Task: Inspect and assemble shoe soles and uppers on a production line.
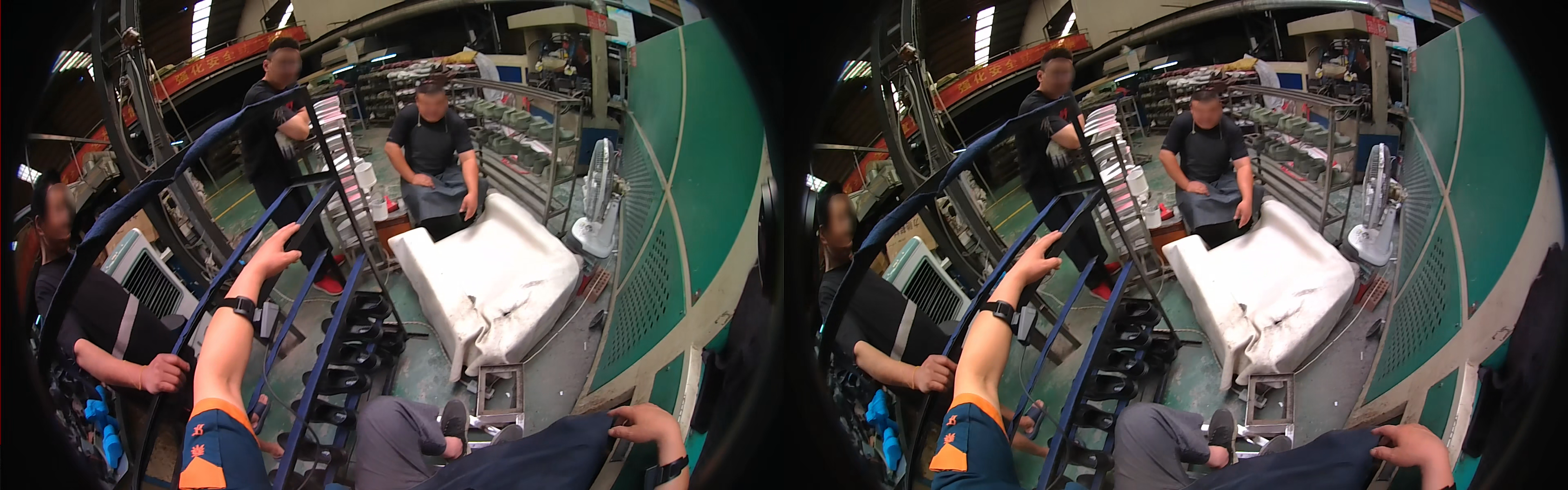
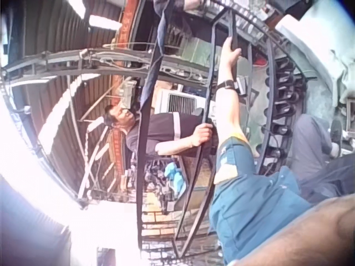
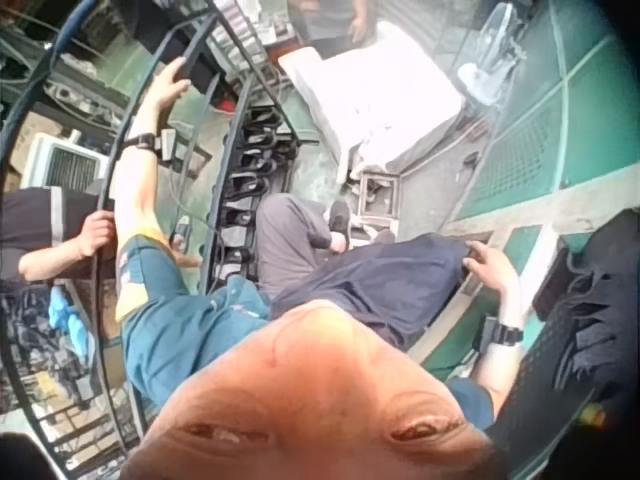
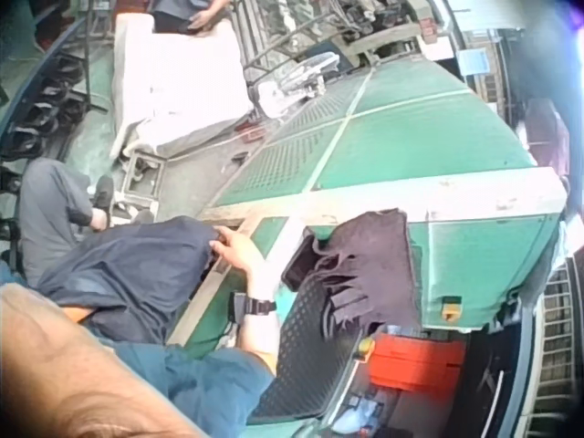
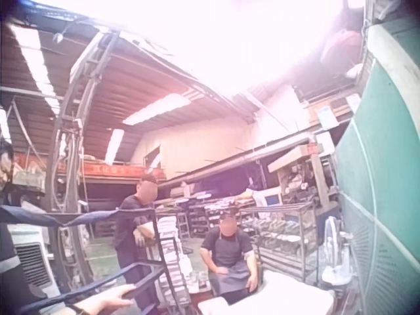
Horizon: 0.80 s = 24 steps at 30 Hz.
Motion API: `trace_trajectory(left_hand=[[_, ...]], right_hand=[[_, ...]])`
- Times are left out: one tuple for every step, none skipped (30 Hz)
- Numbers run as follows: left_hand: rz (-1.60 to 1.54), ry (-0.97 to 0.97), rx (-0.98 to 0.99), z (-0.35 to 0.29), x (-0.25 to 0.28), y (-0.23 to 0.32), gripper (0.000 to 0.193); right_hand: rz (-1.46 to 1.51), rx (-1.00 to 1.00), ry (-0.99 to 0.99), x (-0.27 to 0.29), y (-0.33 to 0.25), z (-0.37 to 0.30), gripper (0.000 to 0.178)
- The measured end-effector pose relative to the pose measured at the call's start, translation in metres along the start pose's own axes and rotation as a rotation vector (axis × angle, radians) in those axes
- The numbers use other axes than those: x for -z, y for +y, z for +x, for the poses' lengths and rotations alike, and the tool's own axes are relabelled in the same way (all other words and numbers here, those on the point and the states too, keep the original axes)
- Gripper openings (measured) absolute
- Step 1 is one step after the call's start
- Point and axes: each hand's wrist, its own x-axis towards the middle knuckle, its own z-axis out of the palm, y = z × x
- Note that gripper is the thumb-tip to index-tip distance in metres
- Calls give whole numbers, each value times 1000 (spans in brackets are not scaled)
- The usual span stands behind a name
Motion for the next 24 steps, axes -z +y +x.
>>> trace_trajectory(left_hand=[[17, 3, -3, -1, 1, -7, 75], [11, 5, -9, 7, 2, -16, 75], [64, 39, -97, 12, 2, -32, 75], [113, 55, -192, 16, -4, -31, 76], [140, 49, -169, 20, -5, -31, 75], [174, 41, -164, 20, -4, -30, 75], [130, 57, -157, 14, 3, -34, 75], [87, 74, -149, 9, 8, -38, 75], [152, 72, -134, 8, 8, -26, 74], [147, 75, -131, 12, 4, -22, 74], [144, 64, -124, 14, 3, -20, 74], [141, 52, -116, 14, 0, -19, 74], [37, 58, -92, 11, 0, -22, 73], [35, 68, -87, 10, 2, -22, 73], [51, 54, -78, 10, 3, -20, 73], [68, 42, -69, 8, 4, -19, 73], [68, 51, -64, 6, 4, -17, 73], [46, 38, -47, 6, 2, -14, 74], [27, 23, -35, 7, 1, -8, 74], [35, 35, -30, 6, 1, -8, 74], [29, 28, -45, 5, 3, -13, 75], [26, 21, -53, 2, 4, -20, 75], [41, 39, -75, 3, 3, -25, 75], [17, 18, -56, 4, 0, -14, 74]], right_hand=[[-35, 26, 4, 1, -1, 2, 62], [-38, 21, 11, 5, -4, -2, 62], [30, -28, 94, 13, -18, -4, 67], [106, -94, 173, 16, -31, -9, 73], [109, -106, 165, 18, -41, -6, 73], [171, 1, 471, 20, -48, -2, 79], [224, 132, 792, 20, -51, -2, 85], [219, 137, 799, 18, -53, -7, 85], [192, 217, 887, 20, -59, -10, 88], [167, 297, 972, 20, -64, -11, 90], [15, 391, 1031, 17, -62, -8, 87], [9, 398, 1029, 18, -63, -7, 87], [-110, 413, 980, 19, -67, -7, 87], [-227, 428, 931, 20, -69, -6, 86], [-151, 353, 772, 19, -65, -4, 73], [-59, 197, 517, 16, -61, -4, 69], [29, 43, 263, 12, -55, -3, 66], [-55, -3, -22, 3, -27, 0, 67], [-133, -49, -304, -7, -1, 5, 68], [-138, -34, -301, -9, 5, 7, 68], [-158, -33, -276, -8, 7, 8, 70], [-178, -27, -256, -1, -6, 5, 72], [-102, -3, -88, 7, -20, -1, 67], [-60, -2, 17, 11, -34, -6, 66]])
